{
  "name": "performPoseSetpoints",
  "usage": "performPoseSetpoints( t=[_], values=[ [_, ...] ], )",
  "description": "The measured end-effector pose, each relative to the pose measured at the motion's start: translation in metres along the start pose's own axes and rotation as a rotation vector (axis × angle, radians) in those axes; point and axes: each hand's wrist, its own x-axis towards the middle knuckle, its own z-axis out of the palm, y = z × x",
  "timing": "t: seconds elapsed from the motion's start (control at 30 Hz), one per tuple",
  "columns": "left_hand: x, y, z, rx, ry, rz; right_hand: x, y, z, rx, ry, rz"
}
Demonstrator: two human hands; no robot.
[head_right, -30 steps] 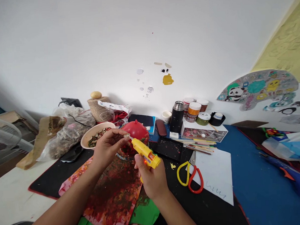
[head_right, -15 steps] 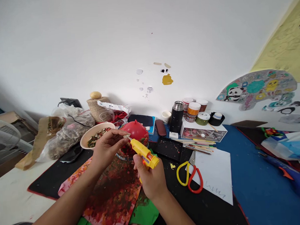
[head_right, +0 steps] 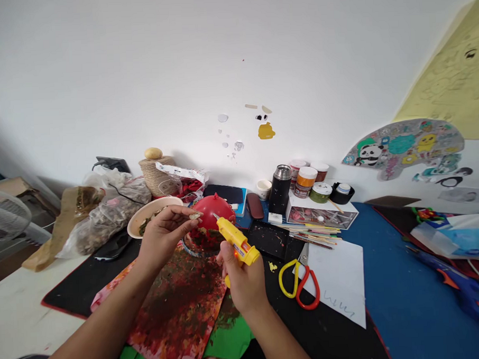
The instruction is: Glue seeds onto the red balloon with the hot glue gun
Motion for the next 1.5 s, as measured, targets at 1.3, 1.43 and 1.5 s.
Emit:
performPoseSetpoints(
  t=[1.3,1.43,1.5],
  values=[
    [-0.015,-0.001,0.021,-0.124,-0.251,-0.11,0.006,-0.01,-0.003,0.022,0.056,0.069],
    [-0.016,0.0,0.019,-0.168,-0.261,-0.16,0.007,-0.005,-0.004,0.068,0.033,0.099],
    [-0.016,0.0,0.019,-0.186,-0.275,-0.175,0.008,-0.002,-0.004,0.106,0.018,0.107]
  ],
)
